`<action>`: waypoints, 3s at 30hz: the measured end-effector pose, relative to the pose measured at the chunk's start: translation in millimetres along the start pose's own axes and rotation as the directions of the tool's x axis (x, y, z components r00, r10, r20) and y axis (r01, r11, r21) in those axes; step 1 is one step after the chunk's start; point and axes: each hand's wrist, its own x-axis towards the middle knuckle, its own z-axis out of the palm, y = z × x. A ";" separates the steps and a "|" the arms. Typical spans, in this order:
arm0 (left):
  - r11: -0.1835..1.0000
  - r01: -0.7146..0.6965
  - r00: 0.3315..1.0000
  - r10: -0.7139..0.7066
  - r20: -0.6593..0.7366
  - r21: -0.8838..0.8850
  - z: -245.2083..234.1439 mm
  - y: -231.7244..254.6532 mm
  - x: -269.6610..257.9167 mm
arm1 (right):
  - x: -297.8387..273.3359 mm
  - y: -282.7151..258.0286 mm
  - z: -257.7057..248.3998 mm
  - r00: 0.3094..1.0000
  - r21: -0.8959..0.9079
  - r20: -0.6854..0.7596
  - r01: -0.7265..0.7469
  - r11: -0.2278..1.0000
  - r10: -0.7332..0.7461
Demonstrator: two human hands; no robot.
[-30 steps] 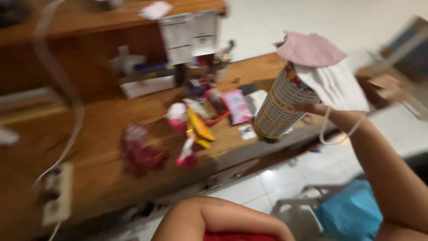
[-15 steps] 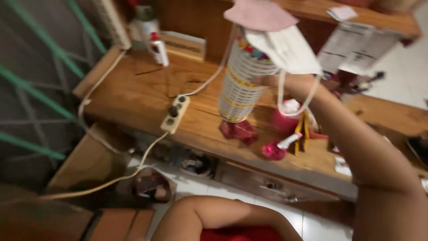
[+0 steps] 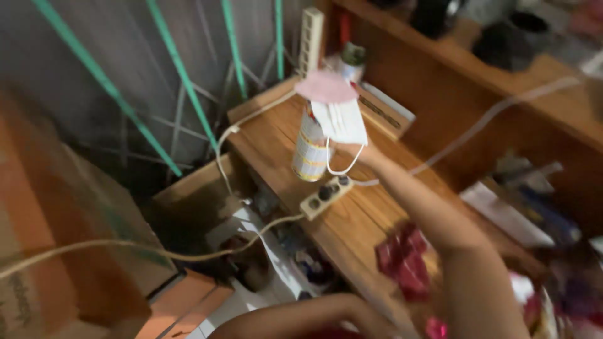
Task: Organize various personal items, packets, and boxes on a wooden desk into a red container.
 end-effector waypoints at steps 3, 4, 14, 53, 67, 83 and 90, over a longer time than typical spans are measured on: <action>0.999 -0.037 0.996 0.037 -0.084 0.001 -87.2 1.9 -23.2 | 33.6 34.2 9.5 0.979 -0.254 -0.076 0.166 0.953 -0.191; 0.988 -0.070 0.951 0.107 -0.290 0.135 -99.9 32.5 -52.8 | 42.3 50.0 10.4 0.975 -0.339 -0.097 0.156 0.928 -0.199; 0.885 0.334 -0.416 0.446 -0.792 0.324 -150.9 211.8 -261.1 | 60.6 185.6 -17.4 0.975 -0.432 -0.122 0.119 0.894 -0.188; 0.509 0.510 -0.570 0.803 -0.170 0.693 -137.3 262.8 -380.4 | 69.4 -111.2 81.3 0.873 -0.520 -0.260 0.233 0.822 -0.412; 0.318 -0.599 -0.503 0.565 -0.654 0.735 -107.7 212.5 -361.5 | 90.0 -48.0 143.9 0.989 0.298 -0.108 0.127 0.946 -0.099; 0.603 -0.268 -0.559 0.537 -0.631 0.751 -82.1 204.6 -346.6 | 71.9 -3.2 148.1 0.937 0.657 0.089 -0.310 0.688 0.337; 0.733 -0.207 -0.680 0.369 -0.634 0.648 -94.9 180.9 -350.7 | 106.8 24.2 119.5 0.987 0.326 -0.086 -0.102 0.940 0.137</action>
